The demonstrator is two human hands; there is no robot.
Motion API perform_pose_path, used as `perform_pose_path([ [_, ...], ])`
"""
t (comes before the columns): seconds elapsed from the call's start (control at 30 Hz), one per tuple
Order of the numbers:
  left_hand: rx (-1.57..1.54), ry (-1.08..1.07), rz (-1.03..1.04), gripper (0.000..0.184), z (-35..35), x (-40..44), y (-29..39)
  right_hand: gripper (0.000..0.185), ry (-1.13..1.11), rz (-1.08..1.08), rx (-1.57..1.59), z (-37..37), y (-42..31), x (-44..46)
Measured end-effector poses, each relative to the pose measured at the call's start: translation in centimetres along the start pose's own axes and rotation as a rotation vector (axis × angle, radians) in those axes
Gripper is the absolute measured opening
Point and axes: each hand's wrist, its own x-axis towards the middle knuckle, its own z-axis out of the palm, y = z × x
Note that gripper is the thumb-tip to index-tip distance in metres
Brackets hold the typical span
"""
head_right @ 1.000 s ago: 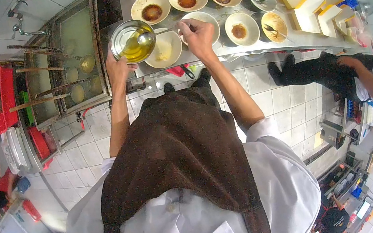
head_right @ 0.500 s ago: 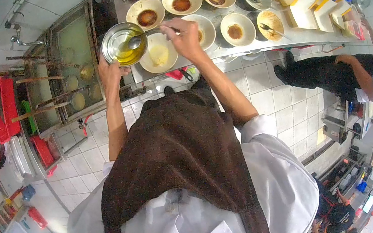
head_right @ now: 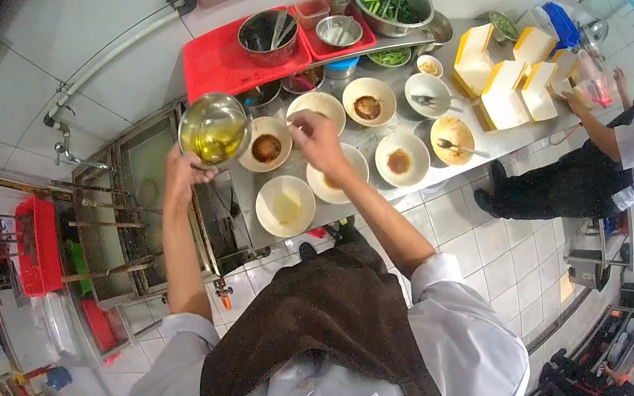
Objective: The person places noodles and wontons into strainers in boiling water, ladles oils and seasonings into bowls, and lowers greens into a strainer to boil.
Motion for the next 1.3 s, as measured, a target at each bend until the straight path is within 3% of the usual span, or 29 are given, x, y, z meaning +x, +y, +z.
perform_pose_path([
  [0.23,0.066,0.078,0.074,0.043,1.5,10.3,7.1,0.020,0.128,0.052,-0.110,-6.2,0.0,11.8],
  [0.37,0.068,0.074,0.043,0.037,2.3,17.0,7.4,0.043,0.150,-0.233,-0.494,-5.9,1.6,20.4],
  [0.5,0.027,0.094,0.042,0.031,2.7,23.5,4.6,0.059,-0.115,-0.177,-0.808,-3.5,7.0,28.5],
  [0.53,-0.024,0.114,0.053,0.030,2.2,25.1,2.7,0.050,-0.271,-0.016,-0.633,-3.3,6.3,28.4],
  [0.6,-0.074,0.196,0.090,0.032,3.1,25.9,1.2,0.044,-0.218,-0.035,-0.769,-2.6,6.5,28.6],
  [0.63,-0.098,0.169,0.082,0.032,3.4,25.5,0.7,0.043,-0.017,-0.103,-0.794,-1.6,11.1,30.5],
  [0.67,-0.120,0.159,0.085,0.033,3.3,24.8,0.6,0.040,-0.066,-0.062,-0.784,-2.0,8.9,29.4],
  [0.7,-0.068,0.276,0.142,0.033,4.6,22.7,1.4,0.035,-0.213,-0.236,-0.878,-2.6,8.5,29.2],
  [0.73,0.106,0.446,0.179,0.033,5.7,20.9,1.7,0.036,-0.140,-0.141,-0.607,-2.5,11.0,30.3],
  [0.77,0.551,0.798,0.454,0.034,6.5,20.0,0.5,0.036,-0.140,-0.138,-0.580,-2.7,11.0,30.5],
  [0.8,0.387,0.824,0.449,0.038,8.3,17.3,0.7,0.036,-0.198,-0.108,-0.615,-3.5,10.5,30.7],
  [0.87,0.319,0.792,0.701,0.049,11.2,12.9,0.3,0.026,-0.122,-0.289,-0.764,-5.0,7.0,28.9],
  [0.9,0.334,0.820,0.832,0.054,12.5,11.8,-0.3,0.025,-0.139,-0.230,-0.718,-6.1,7.1,29.0],
  [0.97,0.222,0.665,0.628,0.062,14.4,9.6,-0.2,0.024,-0.165,-0.170,-0.683,-6.8,4.3,27.0],
  [1.0,0.212,0.670,0.626,0.062,14.7,7.9,0.6,0.022,-0.153,-0.015,-0.513,-6.7,0.1,24.2],
  [1.03,-0.023,0.467,0.440,0.069,15.2,6.3,2.0,0.020,-0.132,0.137,-0.343,-6.7,-2.4,22.8],
  [1.07,-0.252,0.243,0.251,0.076,15.8,5.4,2.8,0.020,-0.118,0.134,-0.360,-7.3,-1.6,22.2],
  [1.13,-0.273,0.131,0.240,0.086,16.5,6.0,1.2,0.018,-0.234,-0.219,-0.534,-9.6,0.8,20.6],
  [1.2,-0.469,0.020,0.146,0.087,16.7,4.7,0.9,0.019,-0.177,0.237,-0.407,-7.4,-5.8,14.6],
  [1.3,-0.402,0.078,0.420,0.070,16.5,3.7,-2.2,0.018,-0.148,0.171,-0.426,-6.2,-4.9,8.9],
])
